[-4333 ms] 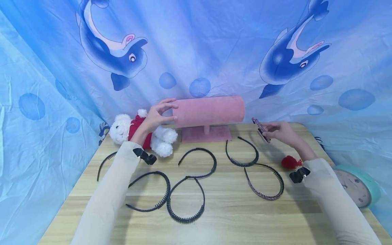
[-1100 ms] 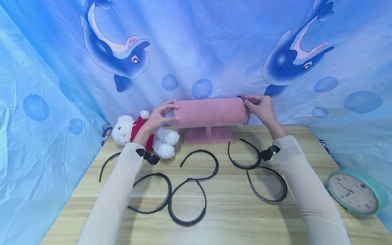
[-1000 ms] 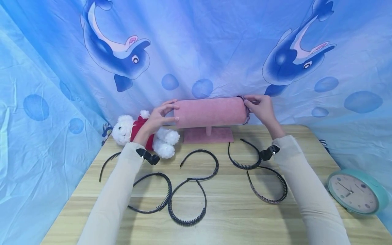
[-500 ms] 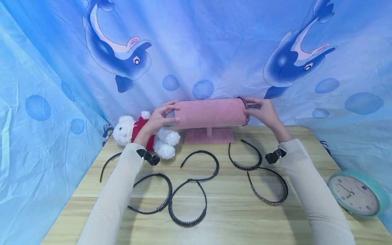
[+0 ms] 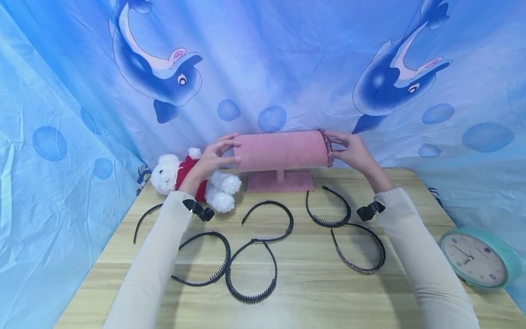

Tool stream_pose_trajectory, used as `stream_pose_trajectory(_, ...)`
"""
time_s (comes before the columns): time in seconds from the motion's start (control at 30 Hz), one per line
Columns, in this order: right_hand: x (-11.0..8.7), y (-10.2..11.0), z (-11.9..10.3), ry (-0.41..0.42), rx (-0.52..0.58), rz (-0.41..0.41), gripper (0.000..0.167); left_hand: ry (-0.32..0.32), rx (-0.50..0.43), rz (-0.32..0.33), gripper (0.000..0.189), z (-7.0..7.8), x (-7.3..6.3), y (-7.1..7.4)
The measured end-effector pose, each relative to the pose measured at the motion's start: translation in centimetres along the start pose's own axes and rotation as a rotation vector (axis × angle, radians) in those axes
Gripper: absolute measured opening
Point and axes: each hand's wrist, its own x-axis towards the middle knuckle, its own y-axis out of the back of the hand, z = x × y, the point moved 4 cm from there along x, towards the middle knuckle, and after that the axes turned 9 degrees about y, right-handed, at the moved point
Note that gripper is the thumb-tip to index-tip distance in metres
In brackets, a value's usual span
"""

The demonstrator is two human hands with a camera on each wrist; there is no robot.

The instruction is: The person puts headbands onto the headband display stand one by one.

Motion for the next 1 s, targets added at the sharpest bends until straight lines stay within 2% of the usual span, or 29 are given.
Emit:
stream_pose_trajectory(0.37,-0.28,-0.47,0.09,0.076,-0.089,0.029,0.063,-0.013,-0.011,0.010,0.042,0.17,-0.21,-0.03)
stream_pose_trajectory(0.53,-0.45,-0.72,0.21,0.052,-0.088,0.030,0.069,-0.014,-0.006,0.002,0.043,0.23,-0.21,-0.12)
stream_pose_trajectory(0.8,-0.55,-0.84,0.07,0.038,-0.084,0.046,0.067,-0.016,-0.015,0.003,0.045,0.15,-0.23,-0.20)
stream_pose_trajectory(1.0,-0.37,-0.49,0.29,0.026,-0.101,0.005,0.072,-0.014,-0.010,0.006,0.044,0.07,-0.17,-0.24)
